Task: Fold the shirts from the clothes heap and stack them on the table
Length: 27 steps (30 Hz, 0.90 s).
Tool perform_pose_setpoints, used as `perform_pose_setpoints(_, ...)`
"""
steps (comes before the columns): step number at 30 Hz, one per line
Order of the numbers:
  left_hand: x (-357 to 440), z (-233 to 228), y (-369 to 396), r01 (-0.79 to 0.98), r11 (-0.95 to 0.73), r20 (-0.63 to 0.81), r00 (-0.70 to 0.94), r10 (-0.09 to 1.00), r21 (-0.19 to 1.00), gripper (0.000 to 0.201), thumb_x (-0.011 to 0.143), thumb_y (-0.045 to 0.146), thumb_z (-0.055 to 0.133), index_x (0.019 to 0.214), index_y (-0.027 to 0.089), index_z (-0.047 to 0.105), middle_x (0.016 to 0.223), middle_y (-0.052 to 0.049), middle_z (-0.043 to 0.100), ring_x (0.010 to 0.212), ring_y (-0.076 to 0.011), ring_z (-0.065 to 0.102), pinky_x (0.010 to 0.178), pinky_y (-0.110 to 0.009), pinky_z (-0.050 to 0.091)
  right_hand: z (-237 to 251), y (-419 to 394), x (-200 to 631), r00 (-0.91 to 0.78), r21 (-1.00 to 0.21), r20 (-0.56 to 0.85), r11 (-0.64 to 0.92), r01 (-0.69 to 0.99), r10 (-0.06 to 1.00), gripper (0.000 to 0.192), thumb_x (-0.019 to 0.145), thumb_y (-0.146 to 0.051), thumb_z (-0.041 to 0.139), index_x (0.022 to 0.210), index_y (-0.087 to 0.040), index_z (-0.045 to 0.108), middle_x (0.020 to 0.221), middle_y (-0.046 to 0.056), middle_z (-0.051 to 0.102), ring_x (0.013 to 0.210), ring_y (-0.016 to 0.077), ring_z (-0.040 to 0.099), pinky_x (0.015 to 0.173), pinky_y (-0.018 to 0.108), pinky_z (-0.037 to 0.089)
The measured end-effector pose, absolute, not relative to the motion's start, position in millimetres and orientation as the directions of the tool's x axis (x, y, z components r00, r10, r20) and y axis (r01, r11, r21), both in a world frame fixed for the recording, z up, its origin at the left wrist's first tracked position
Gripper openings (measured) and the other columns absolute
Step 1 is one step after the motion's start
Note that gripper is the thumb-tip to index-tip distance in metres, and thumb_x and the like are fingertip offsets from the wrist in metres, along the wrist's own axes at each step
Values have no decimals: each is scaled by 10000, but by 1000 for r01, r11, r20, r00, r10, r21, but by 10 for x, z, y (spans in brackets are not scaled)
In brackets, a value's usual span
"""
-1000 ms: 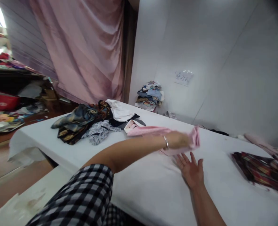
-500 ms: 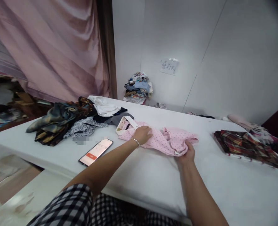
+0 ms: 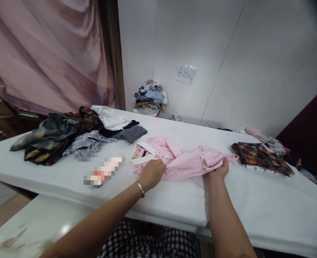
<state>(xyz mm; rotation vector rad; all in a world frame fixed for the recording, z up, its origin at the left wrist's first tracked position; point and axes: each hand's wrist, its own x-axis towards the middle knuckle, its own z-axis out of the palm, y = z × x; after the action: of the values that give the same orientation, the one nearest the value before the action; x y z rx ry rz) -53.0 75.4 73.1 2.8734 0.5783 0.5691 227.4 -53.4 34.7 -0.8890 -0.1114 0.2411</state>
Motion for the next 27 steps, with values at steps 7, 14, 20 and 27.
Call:
perform_pose_setpoints(7,-1005,650,576,208,-934,438,839,323,290,212,934,208,376,825,177,555,903,-55,629,893,-193,538,866,-383,388,300,-1068,2354,954,-944,274,225,243,122,547,862,-559,332,1307,-270,463,1295,62,553,1238,283,488,970,514,445)
perform_pose_setpoints(14,-1241,451,428,161,-904,329,894,304,397,225,932,270,416,761,186,537,776,-18,603,785,-171,525,811,-356,400,683,-1015,2188,788,-778,564,-161,608,248,401,785,-410,547,1084,-164,651,1161,113,645,1136,281,552,996,478,400)
perform_pose_setpoints(20,-1284,524,491,481,-747,265,728,632,460,269,934,362,396,808,193,563,840,-38,619,825,-193,547,760,-345,420,825,117,1789,599,-724,149,-325,608,787,581,787,-498,559,1296,-217,542,1252,119,613,1068,261,607,861,376,482)
perform_pose_setpoints(27,-1407,488,640,767,-559,140,545,827,315,348,895,447,431,1079,184,563,1072,-91,602,1022,-249,554,756,-345,465,876,880,1669,618,-811,63,-321,489,783,275,617,-267,666,867,-161,713,912,106,708,875,264,630,750,338,454)
